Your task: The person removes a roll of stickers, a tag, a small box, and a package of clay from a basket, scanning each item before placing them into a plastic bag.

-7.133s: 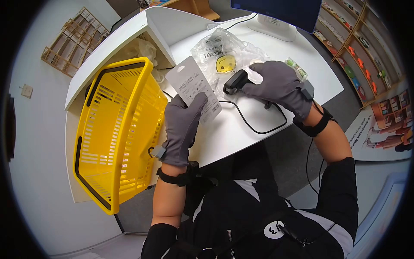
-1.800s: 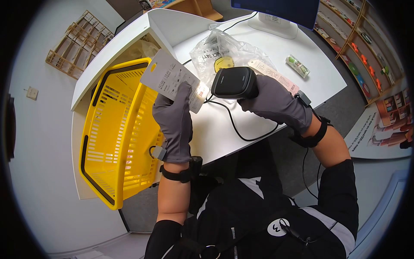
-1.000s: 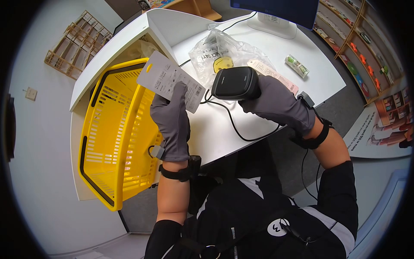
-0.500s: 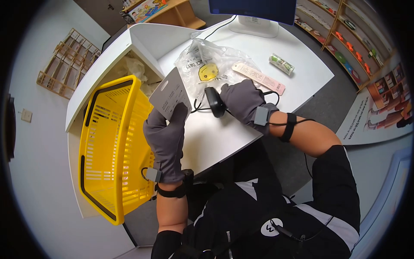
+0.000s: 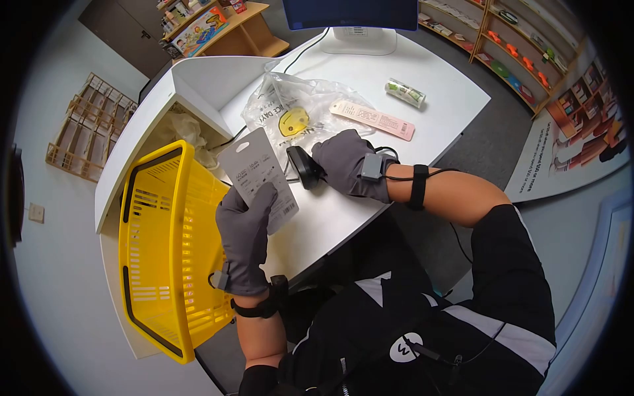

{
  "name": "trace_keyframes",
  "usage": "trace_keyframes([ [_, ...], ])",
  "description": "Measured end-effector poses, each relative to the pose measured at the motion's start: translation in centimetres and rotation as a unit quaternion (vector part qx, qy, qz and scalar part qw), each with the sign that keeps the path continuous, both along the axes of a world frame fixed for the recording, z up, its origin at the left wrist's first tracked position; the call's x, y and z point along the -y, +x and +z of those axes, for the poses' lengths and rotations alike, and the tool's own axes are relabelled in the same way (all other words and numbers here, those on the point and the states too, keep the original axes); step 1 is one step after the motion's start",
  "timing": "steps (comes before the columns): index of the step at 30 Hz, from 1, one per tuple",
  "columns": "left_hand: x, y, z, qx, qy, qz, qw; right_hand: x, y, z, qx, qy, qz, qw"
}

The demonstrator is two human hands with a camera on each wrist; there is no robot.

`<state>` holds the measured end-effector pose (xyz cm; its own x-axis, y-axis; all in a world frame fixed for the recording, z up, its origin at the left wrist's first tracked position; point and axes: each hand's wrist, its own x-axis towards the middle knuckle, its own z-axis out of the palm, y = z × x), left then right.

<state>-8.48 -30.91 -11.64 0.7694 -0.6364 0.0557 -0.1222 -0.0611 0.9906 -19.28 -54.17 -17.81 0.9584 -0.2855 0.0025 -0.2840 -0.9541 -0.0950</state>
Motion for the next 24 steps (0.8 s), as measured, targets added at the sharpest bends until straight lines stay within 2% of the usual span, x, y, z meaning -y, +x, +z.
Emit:
trace_keyframes([
  [2, -0.1, 0.1, 0.1, -0.077, 0.008, -0.014, 0.997, -0.2, -0.7, 2.2, -0.022, 0.055, 0.012, 0.998],
  [3, -0.1, 0.1, 0.2, -0.077, 0.008, -0.014, 0.997, -0.2, -1.0, 2.5, -0.023, 0.055, 0.012, 0.998],
  [7, 0.5, 0.0, 0.3, -0.118, 0.010, -0.016, 0.993, -0.1, -2.1, 3.9, 0.021, 0.084, 0.023, 0.996],
  [8, 0.6, 0.1, 0.2, -0.113, 0.012, -0.022, 0.993, -0.1, -2.3, 4.4, 0.076, 0.124, 0.035, 0.989],
  [10, 0.9, 0.1, -0.1, -0.103, 0.017, -0.038, 0.994, -0.1, -2.9, 5.7, 0.185, 0.200, 0.055, 0.961],
  [11, 1.2, -0.2, -0.1, -0.105, 0.016, -0.041, 0.994, -0.2, -3.0, 6.2, 0.184, 0.199, 0.052, 0.961],
  [14, 2.5, -1.6, 0.0, -0.117, -0.063, -0.066, 0.989, -0.8, -2.9, 7.5, 0.097, 0.358, -0.004, 0.929],
  [15, 2.8, -1.8, -0.1, -0.118, -0.064, -0.070, 0.989, -0.8, -3.1, 7.4, 0.097, 0.356, -0.007, 0.929],
  [18, 3.4, -2.1, -0.1, -0.071, -0.040, -0.091, 0.993, -0.7, -3.4, 7.1, 0.147, 0.494, -0.035, 0.856],
  [23, 3.1, -2.5, 0.4, -0.024, -0.020, -0.107, 0.994, 2.8, -3.6, 8.9, 0.161, 0.420, -0.072, 0.890],
  [24, 2.5, -2.5, 0.5, -0.025, 0.003, -0.097, 0.995, 4.3, -3.7, 9.5, 0.144, 0.340, -0.083, 0.925],
])
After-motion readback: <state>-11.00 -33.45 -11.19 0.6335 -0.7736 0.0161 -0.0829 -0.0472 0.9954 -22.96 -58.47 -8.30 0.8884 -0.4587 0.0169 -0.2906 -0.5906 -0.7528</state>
